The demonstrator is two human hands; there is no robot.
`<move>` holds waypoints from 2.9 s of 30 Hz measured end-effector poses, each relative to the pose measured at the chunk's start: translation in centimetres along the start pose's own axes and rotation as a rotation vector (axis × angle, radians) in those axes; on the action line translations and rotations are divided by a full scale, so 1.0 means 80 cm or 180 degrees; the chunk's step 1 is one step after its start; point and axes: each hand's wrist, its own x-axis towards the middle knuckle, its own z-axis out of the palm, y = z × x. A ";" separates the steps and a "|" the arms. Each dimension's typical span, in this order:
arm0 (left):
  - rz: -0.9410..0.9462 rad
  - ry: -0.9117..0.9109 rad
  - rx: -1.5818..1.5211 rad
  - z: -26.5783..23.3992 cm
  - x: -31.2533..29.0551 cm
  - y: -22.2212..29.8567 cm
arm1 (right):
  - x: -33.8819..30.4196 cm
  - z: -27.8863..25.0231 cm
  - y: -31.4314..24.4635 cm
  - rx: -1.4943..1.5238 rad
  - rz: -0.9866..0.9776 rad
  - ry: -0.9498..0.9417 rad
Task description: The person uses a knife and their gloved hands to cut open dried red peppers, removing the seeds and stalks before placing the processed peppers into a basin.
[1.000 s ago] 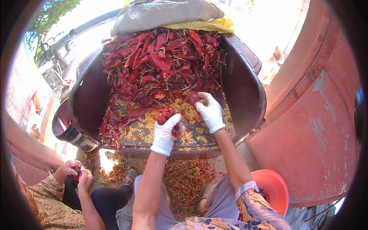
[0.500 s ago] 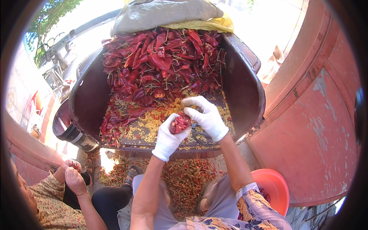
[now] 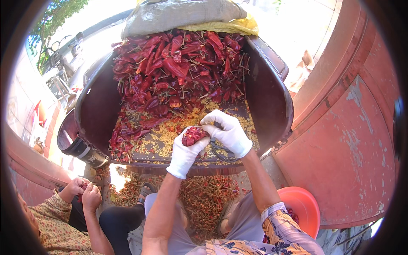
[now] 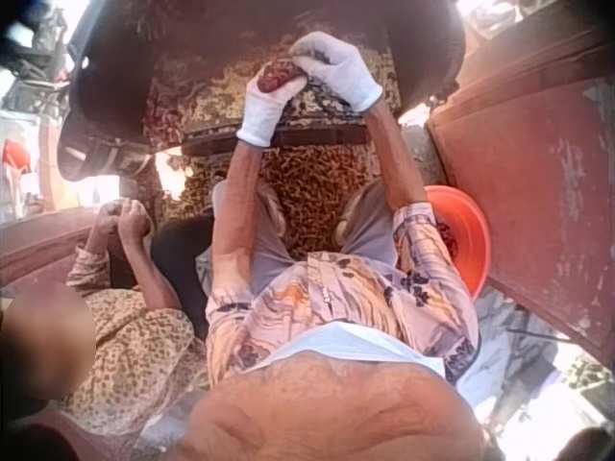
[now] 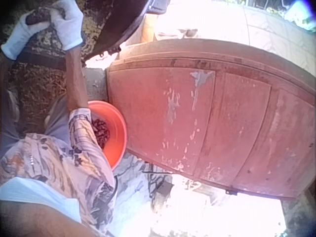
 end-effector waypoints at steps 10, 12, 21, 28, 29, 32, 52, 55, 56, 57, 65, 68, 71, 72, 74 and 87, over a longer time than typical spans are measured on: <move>0.0125 -0.0061 -0.0155 -0.005 -0.002 0.003 | -0.007 0.016 -0.014 0.2352 0.1311 0.0185; 0.0196 -0.0136 -0.0164 -0.007 -0.002 0.004 | -0.008 0.016 -0.012 0.2769 0.1421 0.0126; 0.0429 -0.0238 0.0131 -0.014 -0.005 0.006 | -0.010 0.014 0.011 0.4573 0.1733 -0.0691; 0.0042 -0.0359 -0.0316 -0.006 -0.005 0.014 | -0.008 0.015 -0.001 0.4452 0.1739 0.0209; -0.0087 -0.0556 -0.0289 -0.012 -0.003 0.024 | -0.007 0.013 0.004 0.4256 0.1695 0.0120; -0.0367 -0.1137 0.0287 -0.016 -0.005 0.023 | 0.002 0.008 0.005 0.2742 0.1133 0.1110; -0.0202 0.0029 -0.1801 -0.013 0.018 -0.008 | 0.087 -0.053 0.102 -0.2816 0.1558 0.0686; -0.0051 0.0190 -0.1520 -0.022 0.019 -0.013 | 0.050 -0.036 0.100 -0.1995 0.0821 0.0571; -0.0024 0.0262 -0.1434 -0.024 0.019 -0.013 | 0.042 -0.033 0.093 -0.1805 0.0770 0.0621; 0.0014 0.0376 -0.1460 -0.021 0.018 -0.011 | 0.033 -0.030 0.082 -0.1606 0.0729 0.0680; -0.0269 0.0337 -0.1656 -0.021 0.024 -0.018 | 0.011 -0.027 0.056 0.0572 0.1006 0.0664; -0.0158 -0.0034 -0.1624 -0.022 0.021 -0.020 | 0.005 -0.021 0.023 0.1324 0.1340 0.0069; -0.0016 -0.0404 -0.1312 -0.015 0.019 -0.016 | 0.002 0.006 0.022 0.1194 0.1085 -0.0070; 0.0021 -0.0278 -0.1041 -0.013 0.016 -0.014 | 0.000 0.011 0.029 0.1608 0.1094 -0.0104; 0.0161 -0.0097 -0.0896 -0.009 0.011 -0.005 | 0.001 0.013 0.032 0.1410 0.0980 -0.0107; 0.1458 0.0700 0.0727 -0.002 0.009 -0.013 | 0.026 -0.021 0.079 -0.1179 0.0867 0.1393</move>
